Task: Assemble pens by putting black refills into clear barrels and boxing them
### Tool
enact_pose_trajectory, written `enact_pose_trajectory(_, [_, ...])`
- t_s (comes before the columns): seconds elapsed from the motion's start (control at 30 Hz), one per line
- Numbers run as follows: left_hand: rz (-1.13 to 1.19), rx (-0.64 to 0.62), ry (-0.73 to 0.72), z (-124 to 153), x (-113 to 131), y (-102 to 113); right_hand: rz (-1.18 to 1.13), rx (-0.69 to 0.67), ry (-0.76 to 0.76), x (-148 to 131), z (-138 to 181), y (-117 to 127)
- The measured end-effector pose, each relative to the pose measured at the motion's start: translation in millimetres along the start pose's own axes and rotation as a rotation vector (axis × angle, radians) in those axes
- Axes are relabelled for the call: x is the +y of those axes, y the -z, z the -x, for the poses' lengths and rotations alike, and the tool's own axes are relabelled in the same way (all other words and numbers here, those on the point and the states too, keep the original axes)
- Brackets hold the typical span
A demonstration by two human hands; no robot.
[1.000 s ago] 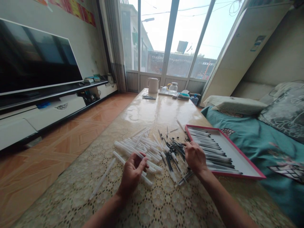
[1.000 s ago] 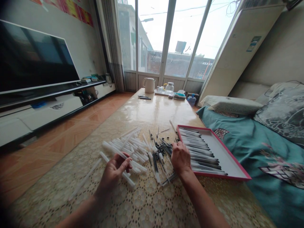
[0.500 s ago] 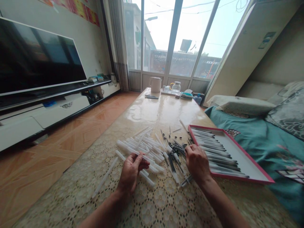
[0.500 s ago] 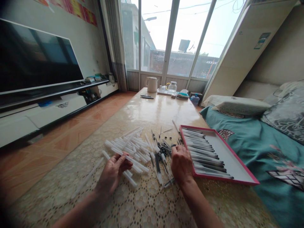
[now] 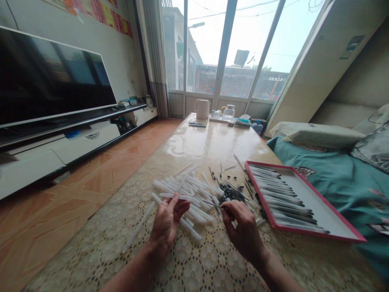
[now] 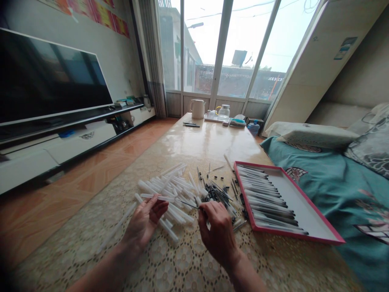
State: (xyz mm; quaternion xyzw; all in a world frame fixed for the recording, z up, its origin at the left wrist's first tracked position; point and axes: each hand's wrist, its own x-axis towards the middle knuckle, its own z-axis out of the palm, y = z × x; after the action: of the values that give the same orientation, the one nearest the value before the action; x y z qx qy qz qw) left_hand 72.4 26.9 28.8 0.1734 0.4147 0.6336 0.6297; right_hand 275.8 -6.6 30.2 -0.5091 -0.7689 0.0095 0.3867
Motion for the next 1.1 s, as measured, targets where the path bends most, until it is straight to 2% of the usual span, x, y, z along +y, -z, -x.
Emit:
enact_pose_trajectory(0.27, [-0.030, -0.063, -0.011, 0.8, -3.8, 1.1, -0.007, -0.025, 0.007, -3.9, 1.2, -4.0])
enact_pose_trajectory(0.43, [-0.108, -0.121, -0.013, 6.9, -5.1, -2.9, -0.132, -0.060, -0.014, -3.1, 3.2, -7.0])
enact_pose_trajectory(0.67, [-0.139, -0.369, 0.167, 12.2, -12.1, -2.5, -0.362, -0.110, -0.089, -16.0, 6.4, -6.6])
enact_pose_trajectory(0.77, [-0.072, -0.376, 0.226, 9.7, -12.7, -0.4, -0.470, -0.042, -0.162, -8.9, 3.7, -4.1])
enact_pose_trajectory(0.83, [0.031, -0.295, 0.250, 7.3, -10.9, 0.5, -0.392, 0.085, -0.274, 5.6, 0.3, -3.4])
enact_pose_trajectory(0.9, [0.133, -0.211, 0.254, 5.3, -8.2, 0.9, -0.182, 0.173, -0.341, 25.2, -2.2, -3.6])
enact_pose_trajectory(1.0, [0.205, -0.154, 0.243, 4.2, -5.1, 0.7, 0.125, 0.093, -0.306, 52.2, -2.1, -5.1])
enact_pose_trajectory(1.1, [0.192, -0.170, 0.253, 5.2, -4.4, -0.5, 0.323, -0.041, -0.302, 65.1, -0.1, -7.8])
